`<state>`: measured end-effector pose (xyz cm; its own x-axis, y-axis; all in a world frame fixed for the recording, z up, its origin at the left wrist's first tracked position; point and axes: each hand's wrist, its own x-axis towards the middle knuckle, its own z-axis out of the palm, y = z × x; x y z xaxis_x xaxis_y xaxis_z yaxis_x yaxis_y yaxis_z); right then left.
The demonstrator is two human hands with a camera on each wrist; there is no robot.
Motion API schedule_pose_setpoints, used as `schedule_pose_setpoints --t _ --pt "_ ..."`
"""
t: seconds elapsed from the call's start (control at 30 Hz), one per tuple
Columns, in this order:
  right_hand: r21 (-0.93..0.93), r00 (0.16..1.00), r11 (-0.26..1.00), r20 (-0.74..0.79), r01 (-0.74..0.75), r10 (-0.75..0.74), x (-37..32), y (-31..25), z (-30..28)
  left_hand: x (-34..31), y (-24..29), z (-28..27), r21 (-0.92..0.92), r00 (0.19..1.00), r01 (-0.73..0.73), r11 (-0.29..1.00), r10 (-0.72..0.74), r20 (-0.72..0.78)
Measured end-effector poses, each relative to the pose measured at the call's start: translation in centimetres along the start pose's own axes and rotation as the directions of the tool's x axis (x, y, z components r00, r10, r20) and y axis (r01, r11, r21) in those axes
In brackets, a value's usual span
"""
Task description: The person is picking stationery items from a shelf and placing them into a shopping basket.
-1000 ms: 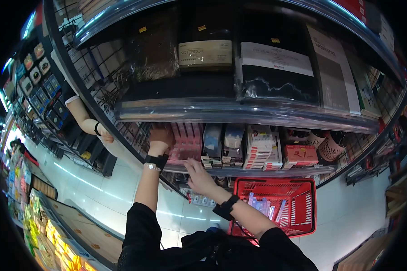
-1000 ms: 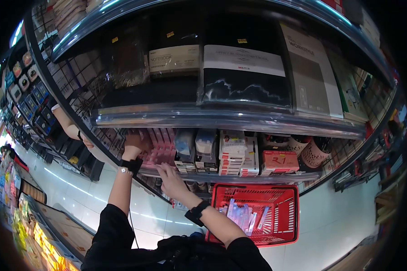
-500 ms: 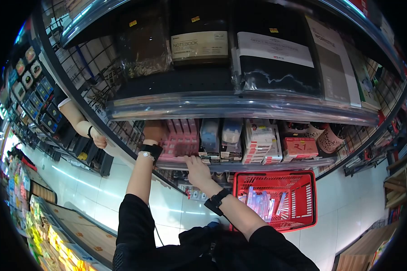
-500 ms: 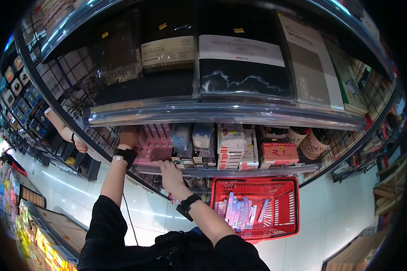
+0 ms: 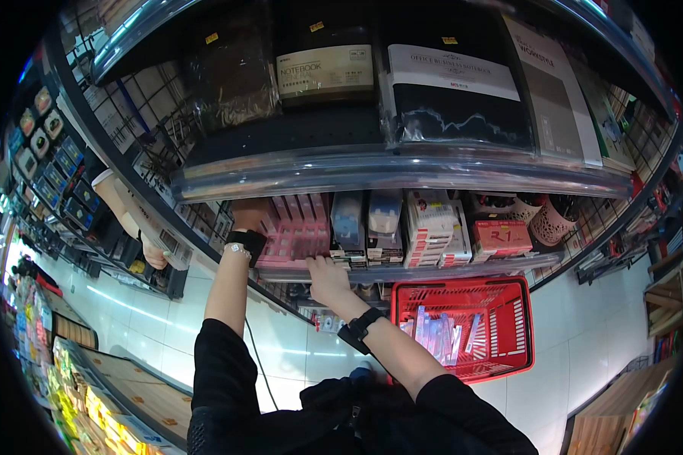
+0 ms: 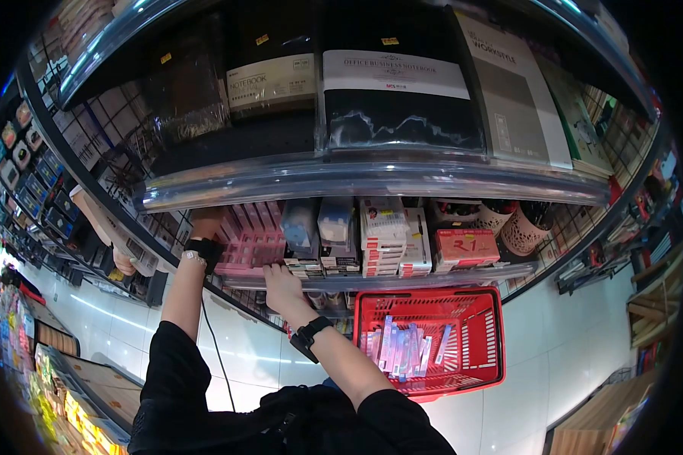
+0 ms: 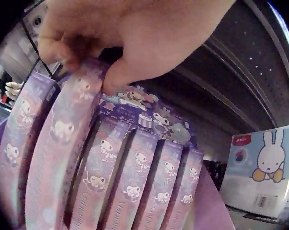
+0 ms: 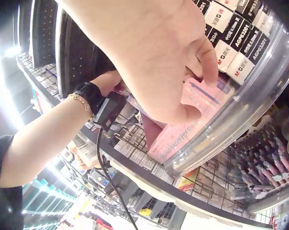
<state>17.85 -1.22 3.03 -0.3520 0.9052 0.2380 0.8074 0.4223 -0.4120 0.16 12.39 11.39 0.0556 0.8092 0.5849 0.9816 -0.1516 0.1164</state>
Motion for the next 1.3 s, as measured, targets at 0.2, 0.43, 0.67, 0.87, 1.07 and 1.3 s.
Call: schedule_pose_setpoints --t 0.2,0.43,0.67,0.87,1.07,1.3 --pt "-0.002 1.0 1.0 -0.021 -0.005 0.005 0.0 -0.1 0.1 0.8 -0.6 -0.5 0.125 0.963 -0.164 0.979 0.186 -0.194" --pt "0.181 0.989 0.973 -0.07 0.144 -0.133 -2.6 1.1 -0.6 -3.4 3.4 -4.1 -0.676 0.939 -0.075 0.733 -0.177 -0.296" --pt "0.59 0.895 0.805 0.389 -0.062 -0.216 -11.5 5.2 -1.4 -14.1 9.1 -6.5 -0.718 0.837 0.014 0.696 -0.401 -0.372" --pt "0.082 0.584 0.828 0.747 -0.555 0.318 -25.9 17.2 -0.6 -18.9 14.0 -7.0 -0.873 0.961 -0.05 0.485 -0.215 -0.175" --pt "-0.416 0.38 0.489 0.32 -0.767 0.868 -39.4 21.2 -5.5 -21.4 22.3 -4.8 -0.852 0.927 0.289 0.436 0.095 0.363" --pt "0.059 0.65 0.65 0.148 -0.758 0.745 -48.0 23.4 -3.1 -25.5 28.5 0.3 -0.788 0.736 0.388 0.478 0.354 0.577"
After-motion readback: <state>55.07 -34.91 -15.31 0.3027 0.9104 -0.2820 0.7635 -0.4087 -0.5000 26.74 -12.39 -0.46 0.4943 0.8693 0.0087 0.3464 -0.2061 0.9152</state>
